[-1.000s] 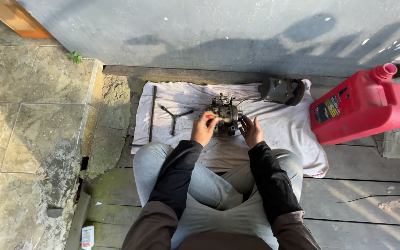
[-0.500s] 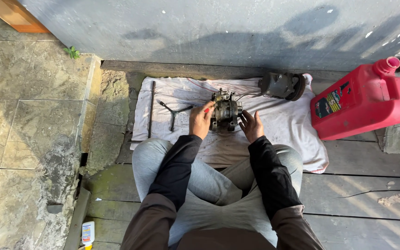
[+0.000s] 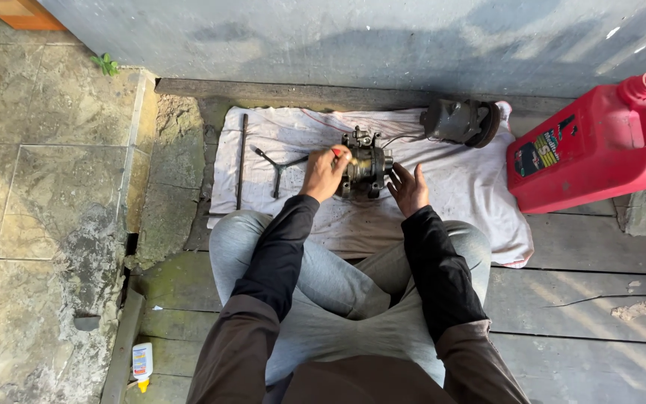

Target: Cleaning and inspecting a mechanical engine component using a brush and a small tool

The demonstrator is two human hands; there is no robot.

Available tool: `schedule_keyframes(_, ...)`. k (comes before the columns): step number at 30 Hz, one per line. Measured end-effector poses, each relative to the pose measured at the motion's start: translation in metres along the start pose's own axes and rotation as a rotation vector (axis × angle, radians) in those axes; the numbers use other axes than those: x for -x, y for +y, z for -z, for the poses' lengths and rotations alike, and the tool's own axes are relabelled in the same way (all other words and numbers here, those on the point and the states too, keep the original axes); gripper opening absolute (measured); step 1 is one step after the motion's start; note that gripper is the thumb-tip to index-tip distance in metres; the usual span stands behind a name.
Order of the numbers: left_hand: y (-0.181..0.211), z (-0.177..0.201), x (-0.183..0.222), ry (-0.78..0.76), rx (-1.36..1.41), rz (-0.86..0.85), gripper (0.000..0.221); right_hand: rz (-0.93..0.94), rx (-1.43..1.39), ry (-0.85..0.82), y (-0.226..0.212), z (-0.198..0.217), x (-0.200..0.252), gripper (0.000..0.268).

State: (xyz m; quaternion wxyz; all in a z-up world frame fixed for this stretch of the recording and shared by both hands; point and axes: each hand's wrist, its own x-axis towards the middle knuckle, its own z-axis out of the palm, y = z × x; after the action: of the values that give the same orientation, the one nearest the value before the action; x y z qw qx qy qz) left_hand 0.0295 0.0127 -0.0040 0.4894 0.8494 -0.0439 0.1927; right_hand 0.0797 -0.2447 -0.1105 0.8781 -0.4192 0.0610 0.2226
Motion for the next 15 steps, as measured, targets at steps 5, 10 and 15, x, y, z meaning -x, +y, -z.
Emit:
schedule_keyframes(5, 0.014, 0.022, -0.025, -0.016, -0.069, -0.021, 0.016, -0.003, -0.004, -0.004, -0.002, 0.0, -0.003, 0.098)
schedule_keyframes(10, 0.01, 0.04, -0.055, -0.177, 0.051, 0.064, 0.024, -0.005, 0.016, 0.004, -0.009, -0.001, -0.019, 0.098)
schedule_keyframes(15, -0.016, 0.05, -0.061, -0.277, 0.242, 0.197, 0.016, 0.006, 0.029, 0.014, -0.003, 0.006, -0.04, 0.099)
